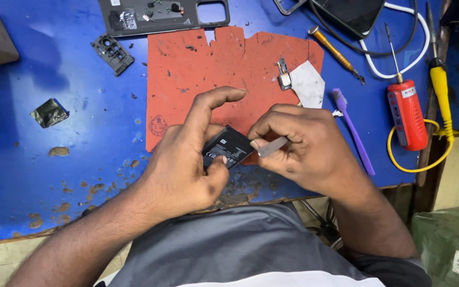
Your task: The person disassembles a smartphone at a repair workbench, prying open the back cover and removing internal components by hand. They then brush debris from a small component with a toothbrush and file or scrape the edge of a phone battery with a metal file.
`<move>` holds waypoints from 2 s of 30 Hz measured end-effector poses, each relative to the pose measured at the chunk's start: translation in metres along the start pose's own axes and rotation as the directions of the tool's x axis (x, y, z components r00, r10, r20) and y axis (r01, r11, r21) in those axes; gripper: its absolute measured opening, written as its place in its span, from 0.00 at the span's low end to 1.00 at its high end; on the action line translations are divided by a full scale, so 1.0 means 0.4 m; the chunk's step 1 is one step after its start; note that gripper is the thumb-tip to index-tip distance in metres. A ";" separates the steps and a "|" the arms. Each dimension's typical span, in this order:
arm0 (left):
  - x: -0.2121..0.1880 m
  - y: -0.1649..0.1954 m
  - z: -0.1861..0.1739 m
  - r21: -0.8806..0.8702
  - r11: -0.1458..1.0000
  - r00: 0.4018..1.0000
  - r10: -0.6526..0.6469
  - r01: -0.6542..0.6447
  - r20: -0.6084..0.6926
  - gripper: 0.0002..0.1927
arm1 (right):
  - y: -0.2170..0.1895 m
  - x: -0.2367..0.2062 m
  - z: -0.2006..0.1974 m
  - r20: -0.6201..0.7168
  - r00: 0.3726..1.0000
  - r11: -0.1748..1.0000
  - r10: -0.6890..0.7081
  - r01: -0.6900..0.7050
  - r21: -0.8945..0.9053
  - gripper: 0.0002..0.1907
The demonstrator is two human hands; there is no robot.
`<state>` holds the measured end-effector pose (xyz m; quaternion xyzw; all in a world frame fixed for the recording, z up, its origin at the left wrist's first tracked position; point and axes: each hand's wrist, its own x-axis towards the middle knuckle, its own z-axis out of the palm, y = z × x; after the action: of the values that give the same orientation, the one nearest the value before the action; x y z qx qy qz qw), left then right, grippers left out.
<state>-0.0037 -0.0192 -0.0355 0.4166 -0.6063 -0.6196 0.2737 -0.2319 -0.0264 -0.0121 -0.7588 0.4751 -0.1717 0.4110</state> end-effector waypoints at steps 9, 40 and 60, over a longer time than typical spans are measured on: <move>0.000 0.005 0.000 0.042 0.999 0.999 -0.028 0.026 0.040 0.45 | -0.005 0.005 0.009 0.017 0.999 0.997 0.051 -0.052 0.051 0.12; -0.001 -0.032 0.018 -0.332 0.943 0.998 -0.037 0.021 -0.042 0.22 | 0.015 -0.038 -0.008 -0.236 0.957 0.891 0.169 -0.046 0.451 0.12; -0.063 0.000 0.066 0.014 0.989 0.966 0.146 -0.146 -0.215 0.07 | 0.022 -0.141 0.092 -0.194 0.970 0.892 0.146 -0.044 0.450 0.07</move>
<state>-0.0133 0.0158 -0.0331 0.4354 -0.6015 -0.5494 0.3832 -0.2406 0.0374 -0.0337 -0.5971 0.5034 -0.3385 0.5249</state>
